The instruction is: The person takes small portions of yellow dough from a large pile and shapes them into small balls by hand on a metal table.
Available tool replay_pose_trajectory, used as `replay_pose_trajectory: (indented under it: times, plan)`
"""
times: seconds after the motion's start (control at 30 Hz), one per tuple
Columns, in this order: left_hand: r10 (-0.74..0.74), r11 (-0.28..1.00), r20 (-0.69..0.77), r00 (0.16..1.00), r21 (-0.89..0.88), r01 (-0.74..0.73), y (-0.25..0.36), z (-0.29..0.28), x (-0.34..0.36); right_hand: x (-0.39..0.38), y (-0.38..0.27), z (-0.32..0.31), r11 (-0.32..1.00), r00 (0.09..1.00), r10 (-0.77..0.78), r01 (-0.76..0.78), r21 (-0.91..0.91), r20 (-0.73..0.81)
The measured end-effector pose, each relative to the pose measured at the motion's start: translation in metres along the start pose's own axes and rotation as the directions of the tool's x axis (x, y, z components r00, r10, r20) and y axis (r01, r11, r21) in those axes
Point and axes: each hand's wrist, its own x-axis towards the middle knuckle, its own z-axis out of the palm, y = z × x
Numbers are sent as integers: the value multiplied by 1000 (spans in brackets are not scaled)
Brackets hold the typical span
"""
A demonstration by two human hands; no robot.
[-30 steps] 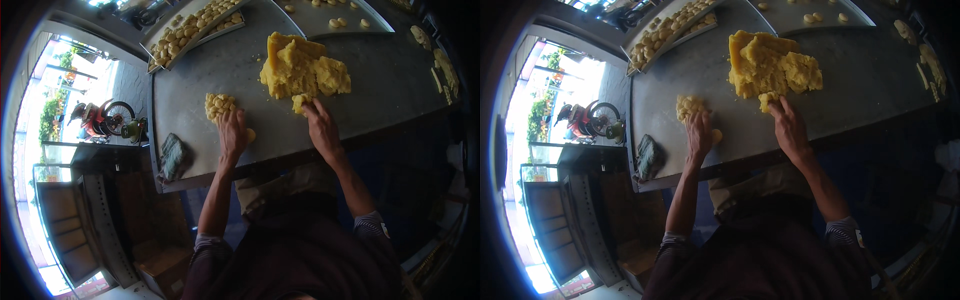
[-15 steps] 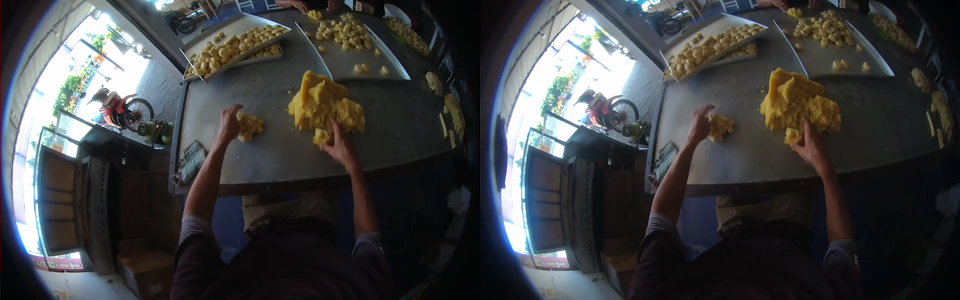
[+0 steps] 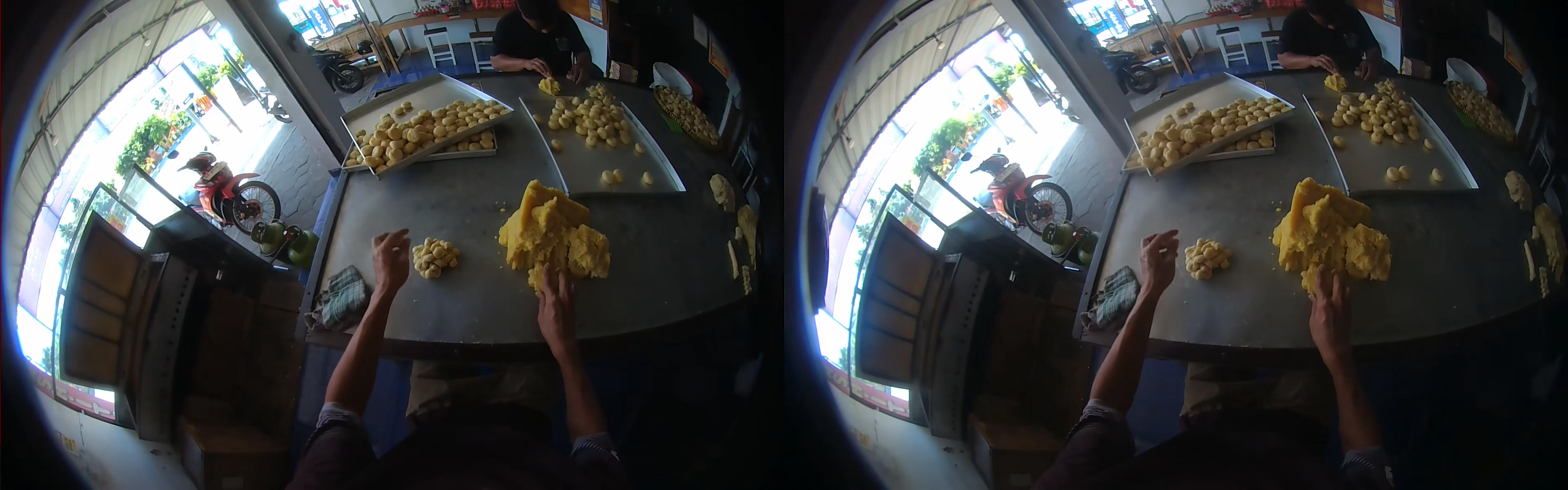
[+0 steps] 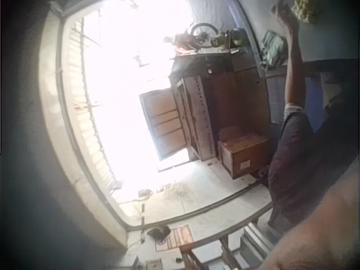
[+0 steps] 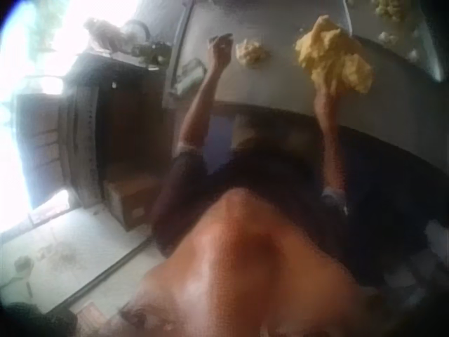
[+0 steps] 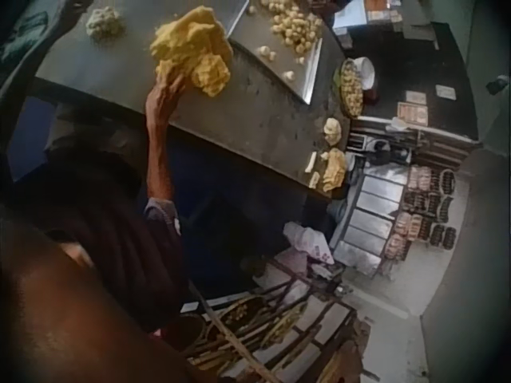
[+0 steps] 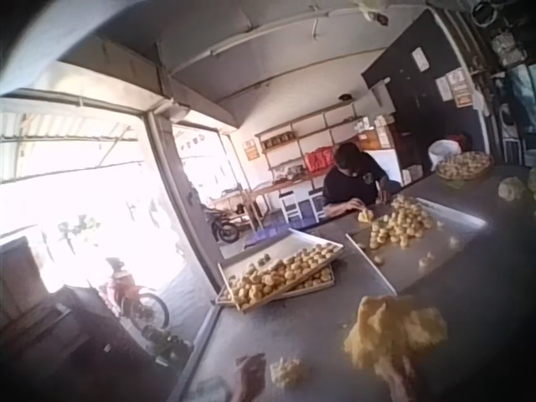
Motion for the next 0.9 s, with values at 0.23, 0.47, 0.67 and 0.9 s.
replay_pose_trajectory:
  times: [0.23, 0.47, 0.67, 0.9]
  plan:
    - [275, 897, 544, 793, 151, -414, 100, -16, -103, 7, 19, 2, 947, 998, 36, -53, 318, 58]
    - [459, 822, 334, 823, 190, -536, 90, 61, -72, 24, 22, 5, 963, 975, -41, -20, 270, 218]
    - [432, 848, 464, 773, 84, -524, 79, 78, -46, 29, 45, -8, 991, 974, -13, -18, 134, 225]
    - [582, 725, 519, 626, 18, -689, 81, 68, -65, -9, 16, -2, 1000, 997, 1, -1, -7, 83]
